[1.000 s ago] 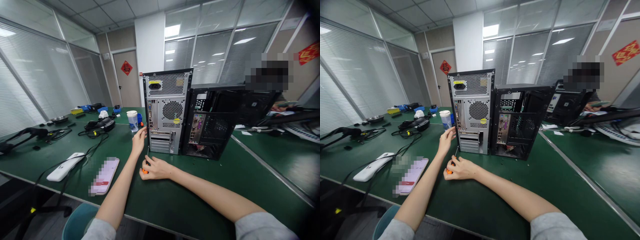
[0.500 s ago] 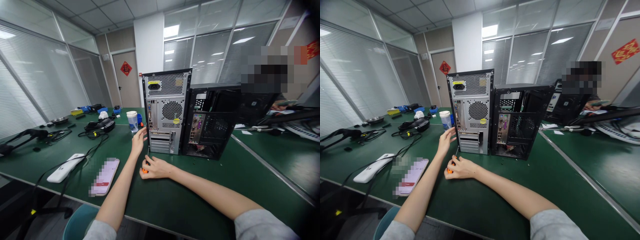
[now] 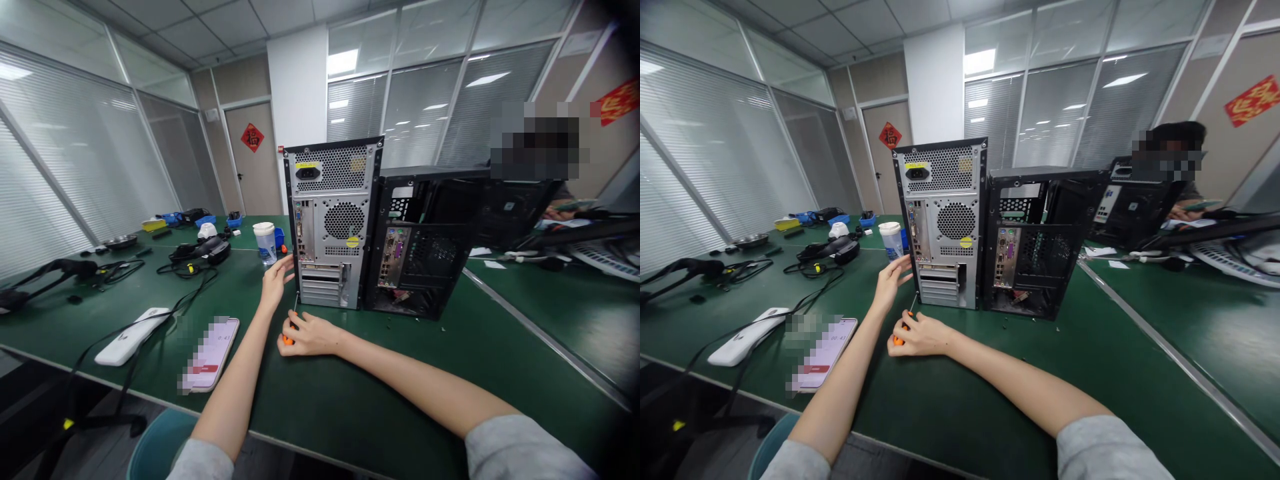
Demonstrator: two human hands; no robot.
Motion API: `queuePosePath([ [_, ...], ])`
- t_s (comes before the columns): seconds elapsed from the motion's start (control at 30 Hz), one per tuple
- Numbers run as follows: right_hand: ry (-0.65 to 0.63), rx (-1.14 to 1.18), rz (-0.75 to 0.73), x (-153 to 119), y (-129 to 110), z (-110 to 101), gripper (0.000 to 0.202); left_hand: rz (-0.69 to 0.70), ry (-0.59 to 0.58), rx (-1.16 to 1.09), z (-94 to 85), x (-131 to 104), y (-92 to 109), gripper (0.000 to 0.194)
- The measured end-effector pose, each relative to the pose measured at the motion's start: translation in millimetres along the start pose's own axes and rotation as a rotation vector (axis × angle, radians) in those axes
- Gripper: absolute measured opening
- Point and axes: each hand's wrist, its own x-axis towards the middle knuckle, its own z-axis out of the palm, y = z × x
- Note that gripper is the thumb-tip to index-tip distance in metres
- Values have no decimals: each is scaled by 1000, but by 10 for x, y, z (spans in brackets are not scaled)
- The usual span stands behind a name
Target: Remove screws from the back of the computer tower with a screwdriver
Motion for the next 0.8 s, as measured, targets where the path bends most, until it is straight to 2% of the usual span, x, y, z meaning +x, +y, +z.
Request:
queuePosePath([
  [0.13,-25,7,3,67,11,-25,18,1,-19,-14,-37,18,-34,47],
  [0.4,-208,34,78,86,-109,-7,27,38,-55,125,-62,60,-161,66],
  [0.57,-270,3,139,107,-171,-40,29,56,-54,183,-117,112,-274,62],
  [0.8,-282,-46,148,171,-219,-104,31,81,-43,221,-148,137,-333,57],
])
